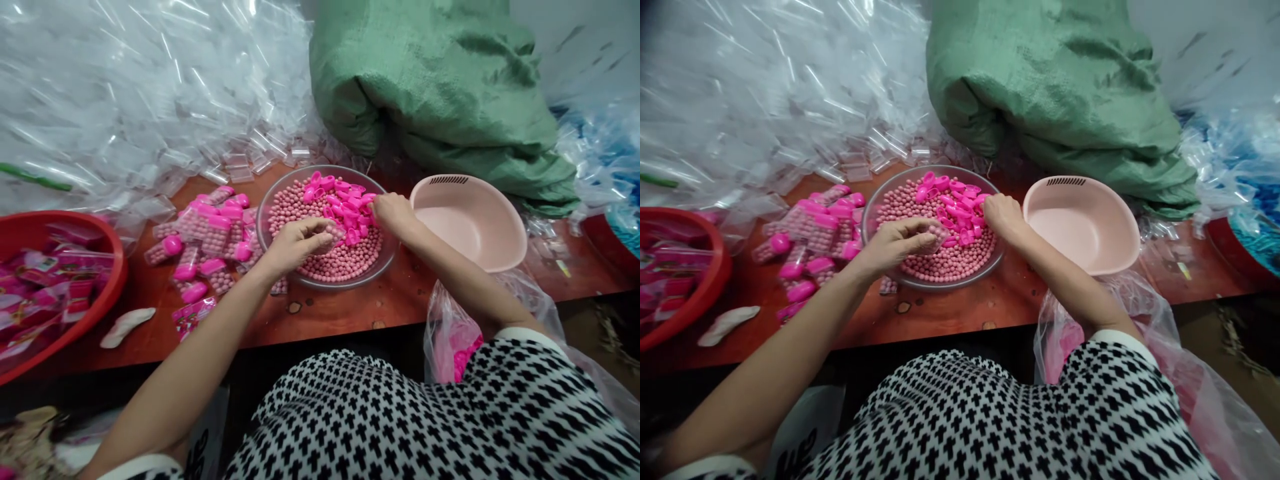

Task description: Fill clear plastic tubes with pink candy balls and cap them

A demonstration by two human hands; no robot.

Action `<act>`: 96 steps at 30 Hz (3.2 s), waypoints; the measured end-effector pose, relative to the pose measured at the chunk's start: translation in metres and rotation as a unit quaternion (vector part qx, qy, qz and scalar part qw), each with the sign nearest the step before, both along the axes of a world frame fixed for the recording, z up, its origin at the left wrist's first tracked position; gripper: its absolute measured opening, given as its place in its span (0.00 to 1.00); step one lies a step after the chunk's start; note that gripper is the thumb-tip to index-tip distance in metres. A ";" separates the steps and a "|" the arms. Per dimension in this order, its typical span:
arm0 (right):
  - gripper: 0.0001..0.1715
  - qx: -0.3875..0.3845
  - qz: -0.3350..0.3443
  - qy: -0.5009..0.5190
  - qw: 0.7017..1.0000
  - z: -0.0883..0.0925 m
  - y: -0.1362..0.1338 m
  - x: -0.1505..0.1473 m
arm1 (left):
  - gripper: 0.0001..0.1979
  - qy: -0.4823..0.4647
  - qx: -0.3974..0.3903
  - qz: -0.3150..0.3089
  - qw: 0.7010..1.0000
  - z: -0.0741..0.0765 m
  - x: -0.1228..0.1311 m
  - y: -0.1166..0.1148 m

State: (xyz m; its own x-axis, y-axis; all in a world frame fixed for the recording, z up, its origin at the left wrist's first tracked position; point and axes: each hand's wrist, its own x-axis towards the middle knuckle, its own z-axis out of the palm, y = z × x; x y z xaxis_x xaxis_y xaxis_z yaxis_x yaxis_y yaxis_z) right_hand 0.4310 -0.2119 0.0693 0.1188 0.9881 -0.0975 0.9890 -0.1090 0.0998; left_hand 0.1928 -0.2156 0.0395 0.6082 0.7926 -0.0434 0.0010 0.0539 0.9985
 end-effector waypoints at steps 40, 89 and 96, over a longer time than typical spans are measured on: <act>0.15 0.166 0.326 0.341 0.866 -0.013 -0.044 -0.053 | 0.09 0.059 0.238 0.159 0.956 -0.004 -0.002 -0.023; 0.19 -0.149 0.000 0.768 0.623 0.007 -0.024 -0.074 | 0.09 -0.108 0.154 0.223 0.957 -0.010 0.005 -0.019; 0.19 -0.132 -0.066 0.815 0.560 0.001 -0.022 -0.094 | 0.12 -0.137 0.151 0.226 0.953 -0.011 0.009 -0.015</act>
State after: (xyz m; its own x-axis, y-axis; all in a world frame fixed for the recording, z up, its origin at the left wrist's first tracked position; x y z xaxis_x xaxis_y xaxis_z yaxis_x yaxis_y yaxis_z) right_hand 0.3375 -0.2335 0.0702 -0.2707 0.9070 -0.3225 -0.2255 -0.3855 -0.8947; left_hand 0.2014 -0.2306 0.0280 0.1582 0.9273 0.3394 -0.2166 -0.3027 0.9281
